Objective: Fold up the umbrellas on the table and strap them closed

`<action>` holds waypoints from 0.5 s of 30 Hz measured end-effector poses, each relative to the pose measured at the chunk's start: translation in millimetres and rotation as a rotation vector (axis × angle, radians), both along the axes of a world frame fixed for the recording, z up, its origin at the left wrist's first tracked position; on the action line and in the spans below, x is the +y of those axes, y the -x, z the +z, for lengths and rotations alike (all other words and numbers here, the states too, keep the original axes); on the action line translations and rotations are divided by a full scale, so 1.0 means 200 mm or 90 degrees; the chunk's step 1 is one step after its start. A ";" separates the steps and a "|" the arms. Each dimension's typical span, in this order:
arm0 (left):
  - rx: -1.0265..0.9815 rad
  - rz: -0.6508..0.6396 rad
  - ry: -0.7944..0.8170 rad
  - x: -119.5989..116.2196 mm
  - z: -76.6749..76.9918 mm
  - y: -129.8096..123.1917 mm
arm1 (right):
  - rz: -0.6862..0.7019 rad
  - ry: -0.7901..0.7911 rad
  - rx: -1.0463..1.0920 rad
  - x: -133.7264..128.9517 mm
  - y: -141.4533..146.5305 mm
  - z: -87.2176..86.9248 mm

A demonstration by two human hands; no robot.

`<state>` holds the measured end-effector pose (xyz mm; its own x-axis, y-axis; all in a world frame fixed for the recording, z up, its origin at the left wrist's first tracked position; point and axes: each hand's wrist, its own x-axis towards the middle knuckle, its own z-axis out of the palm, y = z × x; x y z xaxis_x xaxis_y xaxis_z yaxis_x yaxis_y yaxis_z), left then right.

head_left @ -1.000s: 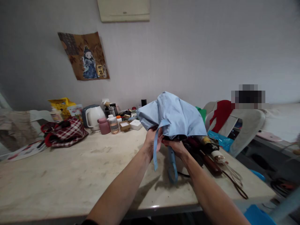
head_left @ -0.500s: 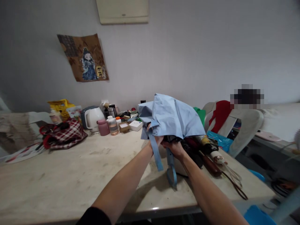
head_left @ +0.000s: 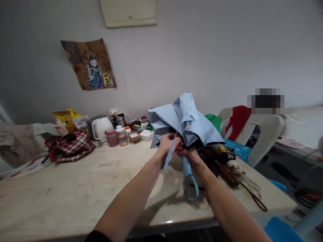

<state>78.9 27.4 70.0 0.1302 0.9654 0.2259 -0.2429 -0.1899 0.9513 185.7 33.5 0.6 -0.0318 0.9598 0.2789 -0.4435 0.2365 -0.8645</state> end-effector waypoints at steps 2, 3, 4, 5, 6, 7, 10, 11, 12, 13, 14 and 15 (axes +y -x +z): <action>0.027 -0.024 -0.001 -0.02 0.02 0.00 | -0.010 0.016 0.034 0.00 -0.01 -0.01; 0.040 -0.026 -0.017 -0.03 0.02 0.00 | -0.012 0.025 0.042 0.00 -0.02 -0.02; 0.049 -0.017 -0.042 -0.04 0.01 0.01 | -0.011 0.035 0.044 0.00 -0.03 -0.03; 0.054 0.004 -0.072 -0.05 -0.01 0.02 | -0.002 0.045 0.040 0.01 -0.04 -0.03; 0.057 0.035 -0.101 -0.06 -0.04 0.03 | 0.009 0.055 0.038 0.01 -0.06 -0.04; 0.063 0.072 -0.120 -0.07 -0.08 0.04 | 0.023 0.064 0.034 0.01 -0.07 -0.04; 0.088 0.122 -0.035 -0.10 -0.20 0.09 | 0.044 0.076 0.028 0.00 -0.10 -0.04; 0.085 0.089 0.039 -0.11 -0.23 0.11 | 0.044 0.079 0.033 0.00 -0.10 -0.04; 0.069 0.030 0.120 -0.11 -0.26 0.12 | 0.055 0.092 0.039 -0.01 -0.10 -0.04; 0.038 -0.044 0.192 -0.11 -0.28 0.13 | 0.081 0.117 0.042 -0.02 -0.09 -0.04; -0.006 -0.112 0.244 -0.10 -0.29 0.14 | 0.115 0.149 0.042 -0.03 -0.08 -0.04; -0.051 -0.164 0.270 -0.09 -0.29 0.15 | 0.149 0.177 0.038 -0.04 -0.07 -0.05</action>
<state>49.9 10.3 12.4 0.3746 0.9132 -0.1603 -0.3062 0.2851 0.9083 198.8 26.4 -8.6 -0.2514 0.9677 0.0166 -0.5101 -0.1179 -0.8520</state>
